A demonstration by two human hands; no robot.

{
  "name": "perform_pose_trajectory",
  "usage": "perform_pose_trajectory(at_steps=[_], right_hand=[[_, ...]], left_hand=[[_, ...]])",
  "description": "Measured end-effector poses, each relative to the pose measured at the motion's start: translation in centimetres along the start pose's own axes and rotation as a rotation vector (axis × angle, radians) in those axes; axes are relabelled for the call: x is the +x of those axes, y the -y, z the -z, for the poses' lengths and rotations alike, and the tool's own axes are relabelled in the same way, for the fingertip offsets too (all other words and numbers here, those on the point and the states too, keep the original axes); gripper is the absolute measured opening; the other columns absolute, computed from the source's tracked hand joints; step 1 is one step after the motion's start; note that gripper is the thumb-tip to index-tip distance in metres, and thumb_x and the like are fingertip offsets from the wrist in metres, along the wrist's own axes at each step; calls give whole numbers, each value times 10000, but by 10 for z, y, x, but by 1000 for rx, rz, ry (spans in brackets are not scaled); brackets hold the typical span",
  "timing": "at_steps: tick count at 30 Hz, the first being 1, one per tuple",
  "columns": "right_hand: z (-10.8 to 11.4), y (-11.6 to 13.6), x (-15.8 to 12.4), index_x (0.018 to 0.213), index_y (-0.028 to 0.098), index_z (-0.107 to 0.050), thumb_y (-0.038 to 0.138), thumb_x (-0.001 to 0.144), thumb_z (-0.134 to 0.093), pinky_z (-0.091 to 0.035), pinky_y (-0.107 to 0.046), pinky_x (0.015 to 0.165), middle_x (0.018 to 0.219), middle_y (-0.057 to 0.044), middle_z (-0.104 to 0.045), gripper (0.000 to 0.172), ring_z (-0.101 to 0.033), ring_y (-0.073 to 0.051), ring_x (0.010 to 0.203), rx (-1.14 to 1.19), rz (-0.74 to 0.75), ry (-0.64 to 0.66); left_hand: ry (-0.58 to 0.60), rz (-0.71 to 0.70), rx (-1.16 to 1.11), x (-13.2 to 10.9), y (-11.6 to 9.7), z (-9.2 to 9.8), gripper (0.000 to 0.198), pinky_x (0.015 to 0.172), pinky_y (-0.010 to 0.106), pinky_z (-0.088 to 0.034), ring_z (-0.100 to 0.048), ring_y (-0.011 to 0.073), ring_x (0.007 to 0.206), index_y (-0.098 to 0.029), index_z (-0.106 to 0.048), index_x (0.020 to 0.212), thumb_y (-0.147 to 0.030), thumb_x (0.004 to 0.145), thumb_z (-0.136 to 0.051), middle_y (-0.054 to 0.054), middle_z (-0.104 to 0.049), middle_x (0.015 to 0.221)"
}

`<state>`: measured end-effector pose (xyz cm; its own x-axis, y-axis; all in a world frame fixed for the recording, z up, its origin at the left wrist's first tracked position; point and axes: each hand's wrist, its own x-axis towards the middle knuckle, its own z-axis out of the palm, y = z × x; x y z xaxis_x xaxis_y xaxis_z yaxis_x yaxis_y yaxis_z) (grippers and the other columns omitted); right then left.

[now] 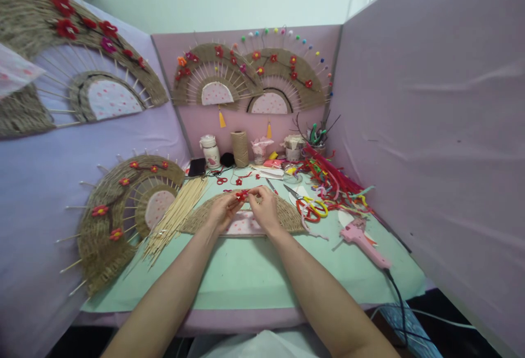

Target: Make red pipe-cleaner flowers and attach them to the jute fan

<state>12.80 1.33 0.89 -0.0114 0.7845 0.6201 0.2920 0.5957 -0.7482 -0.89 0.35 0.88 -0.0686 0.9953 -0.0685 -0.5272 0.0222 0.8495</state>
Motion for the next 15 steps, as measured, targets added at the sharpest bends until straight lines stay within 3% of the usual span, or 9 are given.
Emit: perform_pose_trajectory(at_steps=[4,10,15], right_hand=[[-1,-1,-1,774,181,-593,217,783,-492,-405,-288,737,793,-31,-600,108,-524,-163,773,-36,22,24],[0,-1,-3,816,204,-621,185,797,-504,-363,-330,817,844,-37,-603,120,-514,-187,876,-184,116,88],[1,0,-3,804,204,-617,176,789,-526,-353,-331,805,853,-37,-600,96,-500,-193,879,-271,134,131]], left_hand=[[-11,-87,107,0,3,-1,151,737,266,-519,-646,153,764,-103,-693,734,-198,617,-679,96,-700,812],[-20,-377,569,2,13,3,232,787,337,-503,-650,193,780,-133,-722,838,-228,648,-630,83,-711,820],[-10,-395,681,6,15,7,249,774,339,-504,-649,203,784,-139,-721,861,-239,665,-605,82,-713,834]])
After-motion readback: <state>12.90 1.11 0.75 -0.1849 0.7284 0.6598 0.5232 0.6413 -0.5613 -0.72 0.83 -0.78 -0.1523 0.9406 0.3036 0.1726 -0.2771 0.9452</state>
